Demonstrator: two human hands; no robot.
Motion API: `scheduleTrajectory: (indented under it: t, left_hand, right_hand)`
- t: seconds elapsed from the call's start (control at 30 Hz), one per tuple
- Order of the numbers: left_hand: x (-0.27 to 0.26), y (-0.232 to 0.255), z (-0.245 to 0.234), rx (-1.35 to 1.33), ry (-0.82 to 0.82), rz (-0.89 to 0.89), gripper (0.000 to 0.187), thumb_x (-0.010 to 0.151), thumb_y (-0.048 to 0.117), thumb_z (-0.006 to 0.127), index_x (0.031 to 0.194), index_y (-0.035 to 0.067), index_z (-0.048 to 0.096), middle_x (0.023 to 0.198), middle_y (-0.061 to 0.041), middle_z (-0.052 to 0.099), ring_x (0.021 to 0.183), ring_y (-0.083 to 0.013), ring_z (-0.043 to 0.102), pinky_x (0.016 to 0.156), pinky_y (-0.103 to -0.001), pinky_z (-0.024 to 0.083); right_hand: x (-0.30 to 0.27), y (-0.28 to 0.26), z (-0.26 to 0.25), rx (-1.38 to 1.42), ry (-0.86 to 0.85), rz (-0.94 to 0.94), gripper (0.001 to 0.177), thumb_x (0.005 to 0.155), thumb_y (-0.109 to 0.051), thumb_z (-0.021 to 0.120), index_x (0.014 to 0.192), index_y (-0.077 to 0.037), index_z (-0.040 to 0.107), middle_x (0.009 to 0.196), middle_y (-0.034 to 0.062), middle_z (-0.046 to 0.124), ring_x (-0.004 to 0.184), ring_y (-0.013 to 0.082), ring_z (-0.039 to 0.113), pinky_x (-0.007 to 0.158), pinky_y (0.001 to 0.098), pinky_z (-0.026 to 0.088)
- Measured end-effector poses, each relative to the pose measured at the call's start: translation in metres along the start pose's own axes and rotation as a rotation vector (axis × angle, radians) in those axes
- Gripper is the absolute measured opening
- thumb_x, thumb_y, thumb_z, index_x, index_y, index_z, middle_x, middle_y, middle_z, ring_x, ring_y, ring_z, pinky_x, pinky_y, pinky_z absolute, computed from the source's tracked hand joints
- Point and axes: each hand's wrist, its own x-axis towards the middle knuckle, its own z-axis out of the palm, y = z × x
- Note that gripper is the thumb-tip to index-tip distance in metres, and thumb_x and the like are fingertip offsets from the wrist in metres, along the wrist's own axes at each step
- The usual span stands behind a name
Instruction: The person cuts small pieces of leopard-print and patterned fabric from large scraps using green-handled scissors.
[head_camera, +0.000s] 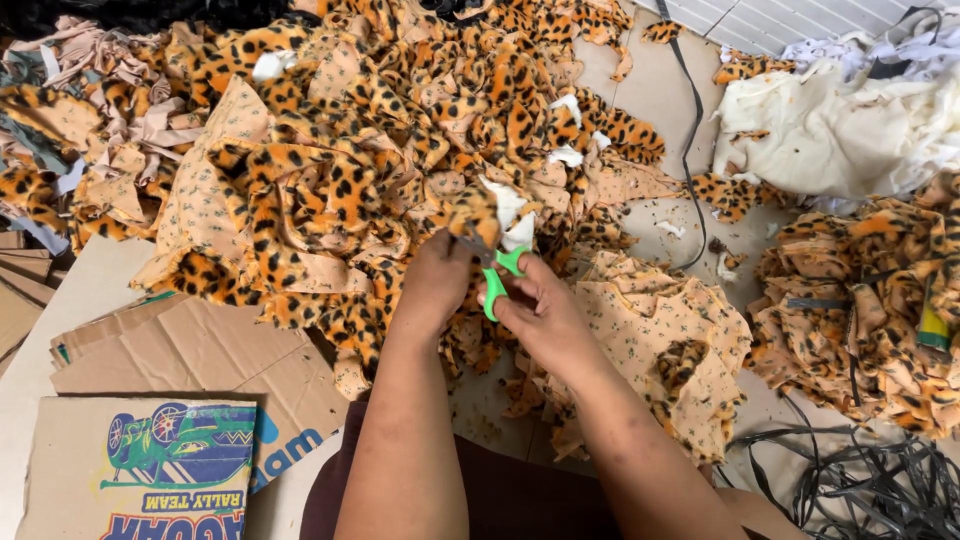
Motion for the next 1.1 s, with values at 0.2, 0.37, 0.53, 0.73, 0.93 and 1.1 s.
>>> scheduleTrajectory:
  t: [0.2, 0.37, 0.53, 0.73, 0.93, 1.1]
  left_hand:
    - [-0.050, 0.051, -0.023, 0.394, 0.241, 0.041, 0.044, 0.101, 0.016, 0.055, 0.142, 0.002, 0.048, 0.126, -0.037, 0.063, 0.108, -0.0471, 0.070, 0.082, -0.058, 0.059]
    - [-0.046, 0.029, -0.033, 0.454, 0.330, 0.130, 0.030, 0.099, 0.003, 0.051, 0.129, 0.001, 0.052, 0.121, -0.035, 0.063, 0.099, -0.0448, 0.071, 0.076, -0.052, 0.060]
    - [-0.059, 0.042, -0.040, 0.097, 0.306, 0.197, 0.033, 0.094, -0.003, 0.044, 0.124, 0.005, 0.056, 0.124, -0.038, 0.060, 0.103, -0.0541, 0.068, 0.078, -0.054, 0.056]
    - [-0.049, 0.040, -0.035, -0.105, 0.337, 0.203, 0.032, 0.093, 0.010, 0.056, 0.124, 0.012, 0.060, 0.114, -0.020, 0.067, 0.087, -0.0240, 0.060, 0.073, -0.037, 0.047]
    - [-0.046, 0.033, -0.039, -0.167, 0.417, 0.309, 0.044, 0.089, -0.003, 0.050, 0.131, 0.008, 0.055, 0.122, -0.025, 0.061, 0.103, -0.0339, 0.060, 0.085, -0.046, 0.050]
    - [-0.045, 0.038, -0.039, -0.173, 0.273, 0.394, 0.058, 0.085, -0.013, 0.046, 0.140, 0.001, 0.047, 0.127, -0.032, 0.057, 0.115, -0.0433, 0.062, 0.090, -0.048, 0.053]
  right_hand:
    - [-0.009, -0.029, -0.022, -0.302, -0.101, 0.039, 0.039, 0.087, -0.023, 0.079, 0.106, 0.009, 0.067, 0.109, 0.0265, 0.056, 0.098, 0.0368, 0.067, 0.078, 0.0486, 0.065]
    - [0.000, -0.016, -0.024, -0.261, -0.316, 0.147, 0.043, 0.088, -0.032, 0.077, 0.103, 0.008, 0.071, 0.100, 0.0237, 0.064, 0.094, 0.0333, 0.069, 0.077, 0.0451, 0.064]
    - [0.020, -0.003, -0.021, -0.005, -0.522, 0.300, 0.051, 0.090, -0.047, 0.071, 0.091, 0.003, 0.064, 0.093, 0.0204, 0.066, 0.093, 0.0295, 0.071, 0.065, 0.0345, 0.065]
    - [0.053, 0.010, -0.019, 0.100, -0.661, 0.371, 0.069, 0.094, -0.062, 0.053, 0.112, 0.005, 0.059, 0.106, 0.0247, 0.059, 0.097, 0.0331, 0.066, 0.065, 0.0365, 0.067]
    - [0.051, -0.014, -0.019, 0.055, -0.587, 0.315, 0.074, 0.089, -0.063, 0.057, 0.111, 0.009, 0.059, 0.099, 0.0218, 0.060, 0.092, 0.0319, 0.069, 0.058, 0.0323, 0.066]
    - [0.048, -0.025, -0.016, -0.012, -0.707, 0.266, 0.060, 0.085, -0.052, 0.072, 0.088, 0.008, 0.070, 0.079, 0.0135, 0.055, 0.086, 0.0350, 0.072, 0.061, 0.0369, 0.065]
